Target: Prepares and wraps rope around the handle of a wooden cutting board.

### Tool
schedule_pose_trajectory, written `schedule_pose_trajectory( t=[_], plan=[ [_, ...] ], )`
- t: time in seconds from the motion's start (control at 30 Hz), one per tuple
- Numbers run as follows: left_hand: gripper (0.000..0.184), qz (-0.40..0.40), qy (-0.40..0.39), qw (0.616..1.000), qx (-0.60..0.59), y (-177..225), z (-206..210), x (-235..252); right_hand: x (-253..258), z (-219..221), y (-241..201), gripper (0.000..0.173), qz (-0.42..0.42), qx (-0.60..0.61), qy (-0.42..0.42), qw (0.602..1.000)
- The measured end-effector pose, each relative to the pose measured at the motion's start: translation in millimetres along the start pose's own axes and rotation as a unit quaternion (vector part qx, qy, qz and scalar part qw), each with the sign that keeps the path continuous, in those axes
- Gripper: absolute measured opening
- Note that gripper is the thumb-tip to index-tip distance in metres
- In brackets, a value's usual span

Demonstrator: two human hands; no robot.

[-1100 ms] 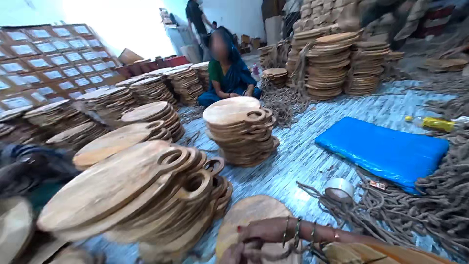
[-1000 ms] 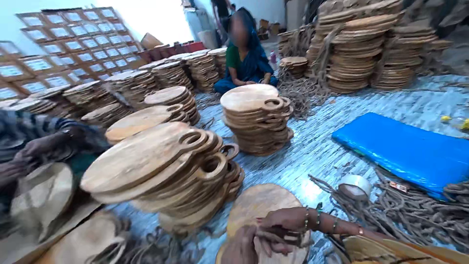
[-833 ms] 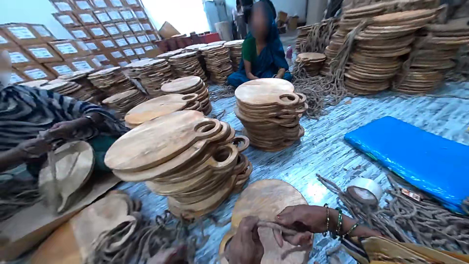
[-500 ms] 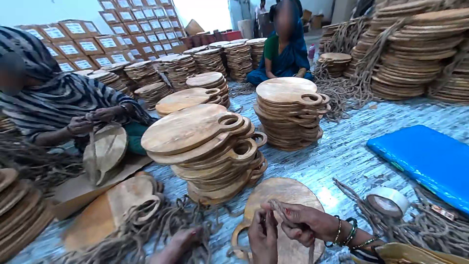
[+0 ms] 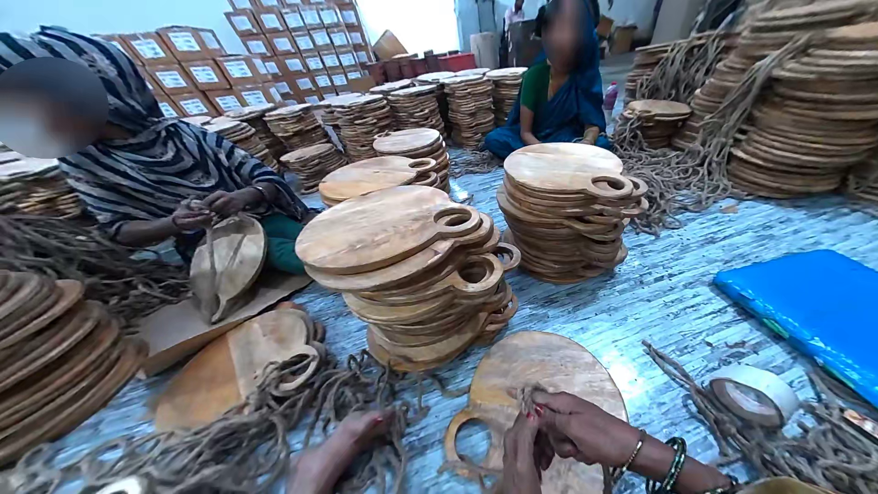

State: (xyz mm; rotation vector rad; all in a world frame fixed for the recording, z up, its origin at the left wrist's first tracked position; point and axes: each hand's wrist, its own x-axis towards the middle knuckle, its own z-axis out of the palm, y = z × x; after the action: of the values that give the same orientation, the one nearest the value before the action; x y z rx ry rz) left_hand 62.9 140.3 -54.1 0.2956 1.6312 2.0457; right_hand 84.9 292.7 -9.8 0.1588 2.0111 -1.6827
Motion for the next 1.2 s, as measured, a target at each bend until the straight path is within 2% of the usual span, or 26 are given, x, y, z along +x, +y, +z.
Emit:
schedule_pose_trajectory(
  t=[0.07, 0.17, 0.3, 0.37, 0.4, 0.5, 0.7, 0.83, 1.0, 1.2],
  plan=[
    [0.040, 0.019, 0.050, 0.999, 0.008, -8.0, 15.2, -3.5, 1.9, 2.6, -1.4, 0.039, 0.009, -0.074, 0.008, 0.997],
    [0.043, -0.018, 0.090, 0.995, 0.030, -3.6, 22.1, -4.7, 3.7, 7.1, -2.3, 0.038, 0.004, -0.167, 0.017, 0.986],
    [0.048, -0.029, 0.132, 0.991, -0.009, -1.4, 22.7, -1.7, -0.9, 12.9, -10.2, 0.039, 0.000, -0.256, 0.020, 0.966],
    [0.047, -0.033, 0.158, 0.986, -0.037, -1.0, 17.3, 2.4, -4.9, 14.2, -8.3, 0.047, -0.032, -0.290, 0.024, 0.956],
    [0.047, -0.035, 0.169, 0.984, -0.046, -0.1, 12.3, 4.6, -5.6, 15.1, -0.4, 0.049, -0.079, -0.295, 0.043, 0.951],
    [0.048, -0.019, 0.204, 0.977, -0.058, 4.1, -0.6, 10.1, -3.0, 15.8, 26.3, 0.042, -0.220, -0.263, 0.108, 0.933],
    [0.047, -0.026, 0.189, 0.981, -0.046, 7.0, 6.9, 5.4, 3.7, 19.6, 40.5, 0.036, -0.330, -0.247, 0.186, 0.892],
    [0.043, -0.033, 0.179, 0.983, -0.016, 7.4, 14.5, 2.2, 2.7, 23.8, 37.6, 0.034, -0.301, -0.252, 0.192, 0.899],
    [0.041, -0.042, 0.174, 0.983, -0.045, 6.6, 12.4, 3.2, 2.0, 22.0, 37.2, 0.035, -0.251, -0.253, 0.164, 0.920],
    [0.047, -0.094, 0.131, 0.972, -0.172, 11.1, -0.6, 4.8, 6.2, 9.5, 50.1, 0.029, -0.266, -0.093, 0.128, 0.951]
  ],
)
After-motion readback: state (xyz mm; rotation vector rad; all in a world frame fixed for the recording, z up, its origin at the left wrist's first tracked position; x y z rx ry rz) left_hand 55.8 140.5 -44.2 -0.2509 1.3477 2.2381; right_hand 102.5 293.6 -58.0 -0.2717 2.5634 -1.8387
